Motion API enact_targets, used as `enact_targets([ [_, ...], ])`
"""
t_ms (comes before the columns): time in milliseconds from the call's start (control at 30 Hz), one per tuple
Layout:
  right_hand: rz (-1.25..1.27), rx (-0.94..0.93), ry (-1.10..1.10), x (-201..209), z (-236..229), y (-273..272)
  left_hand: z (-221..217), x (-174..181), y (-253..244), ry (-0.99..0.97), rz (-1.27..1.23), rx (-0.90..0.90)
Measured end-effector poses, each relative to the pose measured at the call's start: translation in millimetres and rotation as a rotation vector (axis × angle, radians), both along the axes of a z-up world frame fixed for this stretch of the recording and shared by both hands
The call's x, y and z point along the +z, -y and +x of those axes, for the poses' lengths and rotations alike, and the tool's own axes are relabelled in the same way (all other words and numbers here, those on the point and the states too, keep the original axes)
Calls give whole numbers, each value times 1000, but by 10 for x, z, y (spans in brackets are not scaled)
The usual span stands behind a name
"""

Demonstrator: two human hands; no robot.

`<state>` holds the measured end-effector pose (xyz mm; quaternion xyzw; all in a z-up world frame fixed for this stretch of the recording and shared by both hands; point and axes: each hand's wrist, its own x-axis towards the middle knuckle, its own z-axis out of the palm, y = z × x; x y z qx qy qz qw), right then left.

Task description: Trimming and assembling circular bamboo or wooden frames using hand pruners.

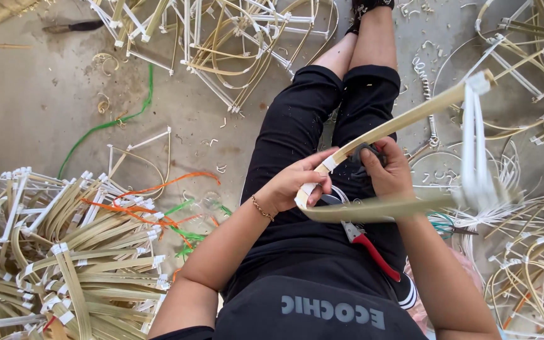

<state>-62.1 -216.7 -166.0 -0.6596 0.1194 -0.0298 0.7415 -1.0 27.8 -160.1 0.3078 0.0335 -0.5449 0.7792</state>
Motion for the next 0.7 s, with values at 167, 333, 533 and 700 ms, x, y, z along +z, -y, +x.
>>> enact_targets([
  [167, -64, -34, -97, 157, -9, -98, -19, 16, 102, -133, 3, 54],
  [333, 87, -85, 5, 190, 102, -271, -25, 443, 315, -161, 145, 96],
  [533, -303, -365, 14, -161, 503, 799, -221, 489, 250, -152, 226, 19],
  [700, -661, -37, 163, 7, 346, 207, -142, 493, 336, -188, 246, 46],
])
